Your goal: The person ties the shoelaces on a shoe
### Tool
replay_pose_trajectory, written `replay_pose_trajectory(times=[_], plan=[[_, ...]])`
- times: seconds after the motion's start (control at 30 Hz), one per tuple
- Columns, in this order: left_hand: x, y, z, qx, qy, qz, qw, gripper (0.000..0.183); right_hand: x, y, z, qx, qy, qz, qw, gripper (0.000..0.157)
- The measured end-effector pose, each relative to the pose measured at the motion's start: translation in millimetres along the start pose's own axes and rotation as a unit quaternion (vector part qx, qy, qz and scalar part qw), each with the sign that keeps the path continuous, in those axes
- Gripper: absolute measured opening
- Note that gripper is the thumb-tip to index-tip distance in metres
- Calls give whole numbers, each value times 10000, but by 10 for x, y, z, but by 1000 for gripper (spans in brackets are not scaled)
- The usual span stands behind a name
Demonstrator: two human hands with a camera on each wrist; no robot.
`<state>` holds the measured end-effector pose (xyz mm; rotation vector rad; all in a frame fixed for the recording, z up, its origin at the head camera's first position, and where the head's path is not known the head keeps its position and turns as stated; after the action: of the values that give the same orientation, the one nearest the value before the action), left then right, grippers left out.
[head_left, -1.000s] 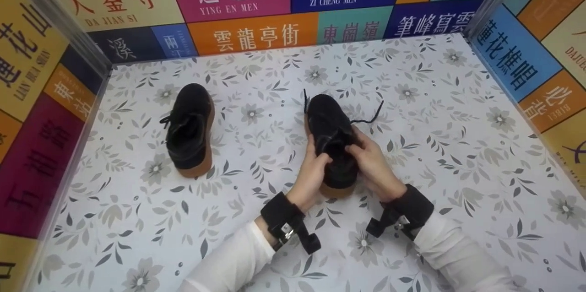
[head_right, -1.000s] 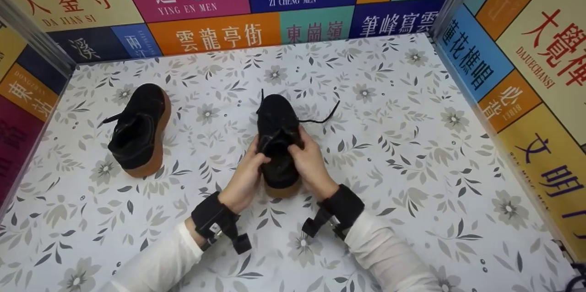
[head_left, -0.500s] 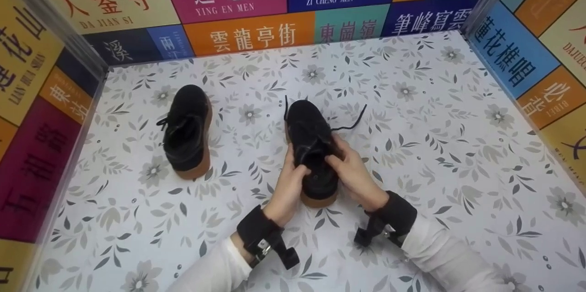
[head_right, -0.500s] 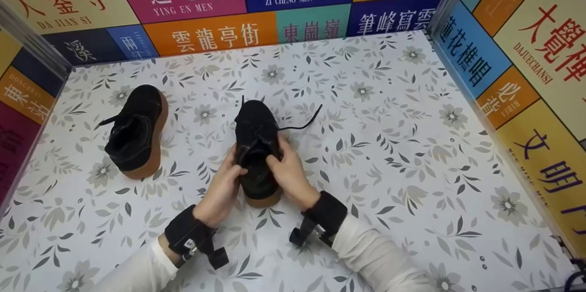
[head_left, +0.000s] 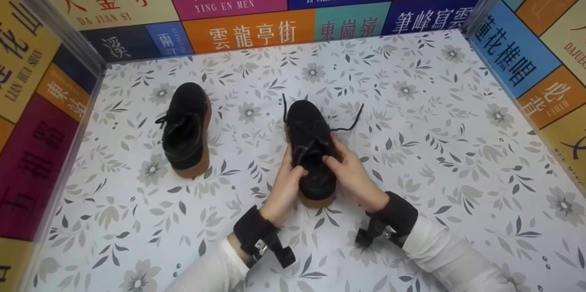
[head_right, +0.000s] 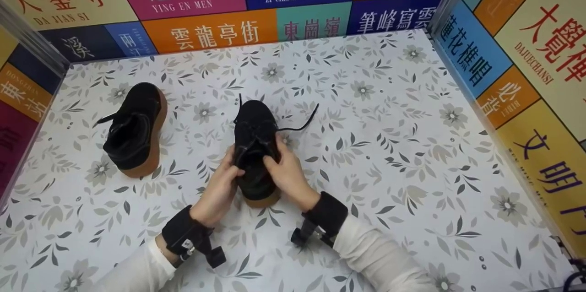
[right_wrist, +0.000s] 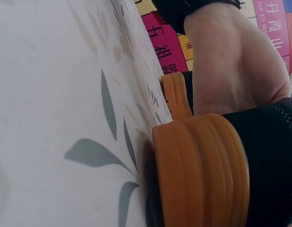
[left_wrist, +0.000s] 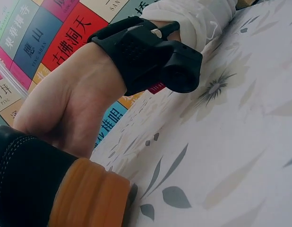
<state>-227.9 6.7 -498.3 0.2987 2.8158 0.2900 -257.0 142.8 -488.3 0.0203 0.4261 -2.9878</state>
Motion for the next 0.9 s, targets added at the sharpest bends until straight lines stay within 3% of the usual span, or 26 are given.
replay_pose_trajectory(times=[0.43,0.67,0.9], plan=[[18,-64,90,-22,-9,-28,10000,88,-1,41,-80,67,137,62,9999,74],[-3,-132,83,357,-30,-220,9991,89,-22,25,-100,24,-12,143,9999,71],[80,-167,-85,925,546,-524,9928,85,11,-62,4,-244,-408,25,9989,60]])
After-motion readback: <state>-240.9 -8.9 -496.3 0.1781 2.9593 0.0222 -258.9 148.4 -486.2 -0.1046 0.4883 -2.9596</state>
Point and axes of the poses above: each hand's wrist, its own x-axis towards the middle knuckle, its own y-axis out of the palm, z = x × y, the point moved 10 cm from there along x, towards the middle knuckle, and after that the axes turned 4 degrees about -y, right-handed, at the moved point
